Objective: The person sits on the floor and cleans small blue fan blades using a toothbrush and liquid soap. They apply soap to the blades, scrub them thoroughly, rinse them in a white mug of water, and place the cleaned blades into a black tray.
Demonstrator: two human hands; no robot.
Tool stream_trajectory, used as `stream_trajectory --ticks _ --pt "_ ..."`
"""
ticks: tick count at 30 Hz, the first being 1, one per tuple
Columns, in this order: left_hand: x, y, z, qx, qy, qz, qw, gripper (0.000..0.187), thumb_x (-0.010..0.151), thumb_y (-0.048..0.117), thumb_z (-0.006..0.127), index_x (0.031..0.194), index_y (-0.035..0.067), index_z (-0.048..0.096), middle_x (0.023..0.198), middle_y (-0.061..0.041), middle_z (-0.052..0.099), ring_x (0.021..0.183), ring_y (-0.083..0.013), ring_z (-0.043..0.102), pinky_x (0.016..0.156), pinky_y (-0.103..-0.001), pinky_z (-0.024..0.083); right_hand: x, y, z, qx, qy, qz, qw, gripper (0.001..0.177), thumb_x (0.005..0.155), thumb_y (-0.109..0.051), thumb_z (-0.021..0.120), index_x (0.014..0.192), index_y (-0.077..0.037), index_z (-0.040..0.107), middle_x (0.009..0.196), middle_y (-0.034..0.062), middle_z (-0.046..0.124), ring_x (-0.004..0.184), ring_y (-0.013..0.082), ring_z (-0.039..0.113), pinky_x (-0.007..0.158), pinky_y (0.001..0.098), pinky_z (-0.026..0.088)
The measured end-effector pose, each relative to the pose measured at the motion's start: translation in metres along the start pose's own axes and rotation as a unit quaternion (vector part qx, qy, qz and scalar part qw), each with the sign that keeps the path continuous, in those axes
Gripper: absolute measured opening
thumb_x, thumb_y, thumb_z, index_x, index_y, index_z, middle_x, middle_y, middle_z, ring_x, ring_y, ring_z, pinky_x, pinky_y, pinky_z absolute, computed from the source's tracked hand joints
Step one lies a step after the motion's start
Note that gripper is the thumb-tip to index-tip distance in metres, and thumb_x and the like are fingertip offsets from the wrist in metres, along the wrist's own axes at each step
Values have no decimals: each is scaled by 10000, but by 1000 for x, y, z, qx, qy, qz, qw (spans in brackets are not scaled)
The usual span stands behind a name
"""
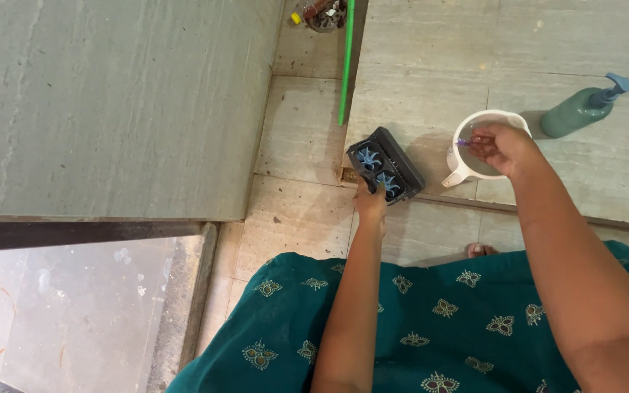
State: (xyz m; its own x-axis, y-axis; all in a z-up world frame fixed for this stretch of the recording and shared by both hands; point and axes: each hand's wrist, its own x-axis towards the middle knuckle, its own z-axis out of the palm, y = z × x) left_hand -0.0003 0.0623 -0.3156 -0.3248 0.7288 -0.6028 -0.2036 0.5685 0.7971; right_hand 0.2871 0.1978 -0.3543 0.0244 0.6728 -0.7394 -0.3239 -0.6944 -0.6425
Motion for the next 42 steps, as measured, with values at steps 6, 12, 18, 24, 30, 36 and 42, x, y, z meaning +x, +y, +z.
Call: stream_trajectory --ticks 6,12,18,24,30,36,42 --pt "-3 5 -6 94 -16 -50 994 713 949 173 624 1591 159 314 1501 -152 513 1325 -271 535 1082 -369 428 29 20 -13 252 62 -44 965 190 1050 -81 531 1086 -12 704 1007 101 689 858 188 648 866 348 609" --pt "12 -4 -11 17 -37 -45 998 652 945 68 573 1563 98 367 1523 -140 520 1369 -264 530 1114 -345 396 -36 -11 21 401 -141 -10 905 264 1063 -91 461 855 -16 605 961 150 721 928 306 701 867 418 598" --pt "7 5 -13 -23 -81 25 996 591 952 26 532 1532 86 435 1535 -142 500 1384 -248 490 1120 -330 374 -121 -64 127 -164 -308 2 937 307 985 -166 484 1018 4 737 1078 187 756 1020 298 725 903 414 552" --pt "10 5 -17 -10 -83 44 996 561 957 11 506 1512 85 466 1512 -107 535 1359 -228 505 1122 -328 373 -92 -47 126 -276 -109 -163 941 153 933 -46 591 984 4 726 1083 151 731 967 213 675 849 360 550" --pt "18 -13 -16 8 -63 73 995 542 934 -14 510 1464 99 517 1506 -106 527 1357 -246 516 1119 -340 397 12 0 10 227 33 12 973 115 917 -37 549 967 -74 645 867 65 611 784 199 585 823 373 551" --pt "18 -19 -11 185 -3 222 957 476 894 -45 591 1353 75 636 1517 -149 468 1400 -275 453 1155 -369 376 11 7 -5 336 43 46 940 254 989 -161 449 930 -26 656 878 96 648 808 229 627 800 408 572" --pt "12 2 5 -132 -21 137 982 366 953 -45 461 1270 27 629 1358 -123 645 1297 -241 588 1121 -361 438 -52 -29 44 248 -311 48 916 284 1132 -173 527 936 -11 653 977 181 702 836 232 636 738 330 509"
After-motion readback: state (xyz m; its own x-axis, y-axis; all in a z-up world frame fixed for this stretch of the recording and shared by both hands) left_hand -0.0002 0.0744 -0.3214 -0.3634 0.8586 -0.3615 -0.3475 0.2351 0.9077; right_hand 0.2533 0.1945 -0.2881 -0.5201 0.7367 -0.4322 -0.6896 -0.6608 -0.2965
